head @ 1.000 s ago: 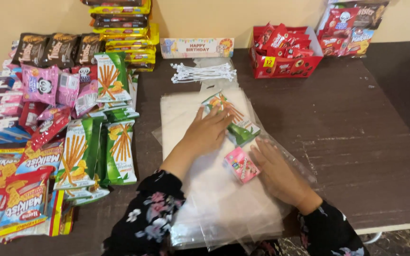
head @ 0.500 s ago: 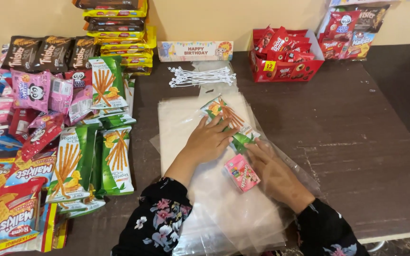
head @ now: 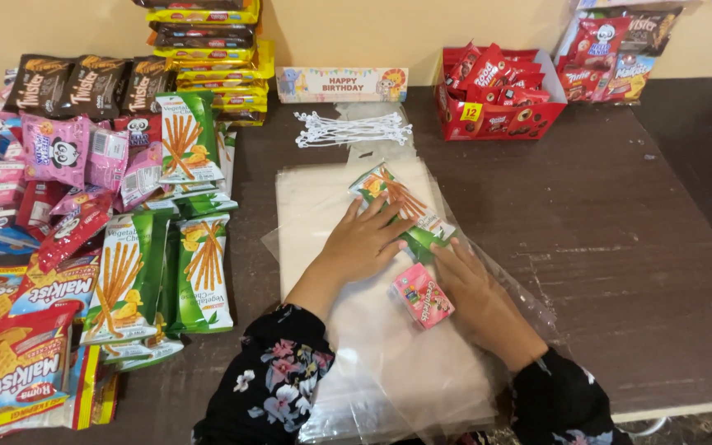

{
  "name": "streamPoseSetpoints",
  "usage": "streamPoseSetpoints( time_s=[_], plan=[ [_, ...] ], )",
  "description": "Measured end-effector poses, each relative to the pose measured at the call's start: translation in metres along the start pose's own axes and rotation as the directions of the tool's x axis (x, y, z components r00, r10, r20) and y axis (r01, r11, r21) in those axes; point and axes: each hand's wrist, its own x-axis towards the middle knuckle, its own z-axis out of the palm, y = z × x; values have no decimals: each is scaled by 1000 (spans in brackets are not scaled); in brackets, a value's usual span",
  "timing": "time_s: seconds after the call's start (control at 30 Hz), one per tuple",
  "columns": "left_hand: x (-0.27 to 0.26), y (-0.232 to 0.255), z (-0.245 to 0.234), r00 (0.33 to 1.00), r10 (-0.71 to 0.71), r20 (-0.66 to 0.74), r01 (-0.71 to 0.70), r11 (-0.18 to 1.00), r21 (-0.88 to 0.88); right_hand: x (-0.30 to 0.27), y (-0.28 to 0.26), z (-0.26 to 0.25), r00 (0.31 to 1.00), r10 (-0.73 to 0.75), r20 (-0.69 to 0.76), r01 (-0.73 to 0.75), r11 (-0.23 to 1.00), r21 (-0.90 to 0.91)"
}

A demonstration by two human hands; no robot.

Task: Assembling a variety of individual snack packages into a larger clear plastic bag.

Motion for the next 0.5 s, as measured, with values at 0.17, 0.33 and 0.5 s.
streamPoseSetpoints(
  time_s=[0.17,0.33,0.5],
  plan=[
    [-6,1,1,1000,27,-13,-27,1000,7,-18,33,21,988,-148,-47,146,989,-31],
    [-6,0,9,993,61,-105,-57,998,38,-28,14,0,982,-172,-79,156,971,-183],
    [-23,31,-13,894,43,-446,-58,998,-20,-56,18,-5,984,-176,27,178,972,-151]
  ],
)
